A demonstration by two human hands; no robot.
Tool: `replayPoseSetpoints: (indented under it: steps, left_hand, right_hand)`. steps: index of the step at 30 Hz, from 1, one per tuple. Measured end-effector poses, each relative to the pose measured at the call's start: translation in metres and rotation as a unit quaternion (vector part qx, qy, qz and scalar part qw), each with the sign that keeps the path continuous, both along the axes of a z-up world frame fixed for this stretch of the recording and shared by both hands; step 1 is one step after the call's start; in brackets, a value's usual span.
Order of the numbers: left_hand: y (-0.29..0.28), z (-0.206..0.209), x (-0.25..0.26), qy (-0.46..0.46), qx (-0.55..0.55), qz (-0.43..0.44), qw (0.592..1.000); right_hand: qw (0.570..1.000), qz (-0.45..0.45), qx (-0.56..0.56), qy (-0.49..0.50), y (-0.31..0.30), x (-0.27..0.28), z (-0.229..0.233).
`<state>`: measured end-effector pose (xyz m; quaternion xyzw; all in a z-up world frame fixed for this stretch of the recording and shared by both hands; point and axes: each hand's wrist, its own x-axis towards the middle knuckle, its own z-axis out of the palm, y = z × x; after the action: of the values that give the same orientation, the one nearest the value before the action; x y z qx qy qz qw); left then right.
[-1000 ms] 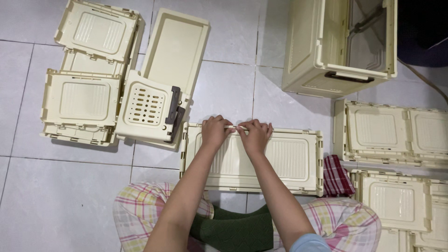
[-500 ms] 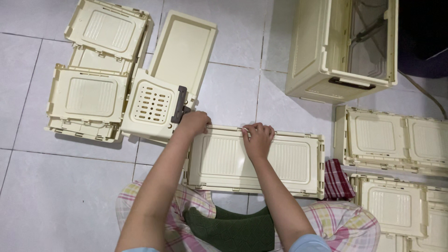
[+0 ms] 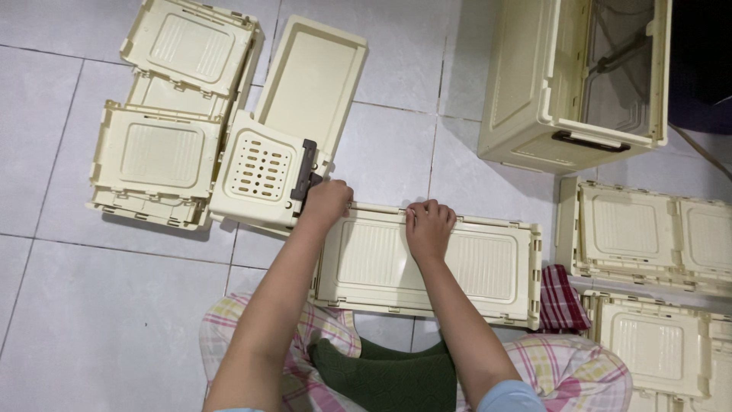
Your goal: The person wipes a folded beige plastic crate with a red cloth, then unfolds its sides and attaches the lid to form a complete storage crate. The person handles the crate and lid by hand, arranging parts on a tiled floor.
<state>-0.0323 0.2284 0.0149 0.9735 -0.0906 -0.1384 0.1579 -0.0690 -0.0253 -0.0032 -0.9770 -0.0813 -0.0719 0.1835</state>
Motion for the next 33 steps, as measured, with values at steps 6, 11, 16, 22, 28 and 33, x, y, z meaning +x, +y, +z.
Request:
replayPoseSetpoints:
  steps: [6, 11, 16, 22, 28, 33]
  left_hand:
    - [-0.026, -0.011, -0.026, -0.123, 0.050, 0.031, 0.991]
    - [-0.061, -0.014, -0.084, -0.042, 0.010, 0.055, 0.998]
    - [-0.067, -0.024, -0.107, -0.095, 0.030, -0.009, 0.995]
    - [-0.066, -0.016, -0.101, -0.022, 0.037, -0.027, 0.999]
    - [-0.045, 0.010, -0.085, 0.007, -0.087, -0.012, 0.996]
    - [0.020, 0.011, -0.090, -0.114, -0.347, 0.284, 0.887]
  right_hand:
    - [1.000, 0.007, -0.013, 0.011, 0.001, 0.005, -0.001]
    - [0.999, 0.023, -0.044, -0.019, 0.005, -0.014, 0.002]
    - [0.994, 0.043, -0.091, 0.049, 0.016, -0.071, 0.000]
    - [0.990, 0.075, -0.079, 0.090, 0.019, -0.106, 0.006]
    - [0.991, 0.062, -0.076, 0.094, 0.020, -0.099, 0.012]
    - [0.994, 0.028, 0.001, 0.109, 0.050, -0.089, 0.014]
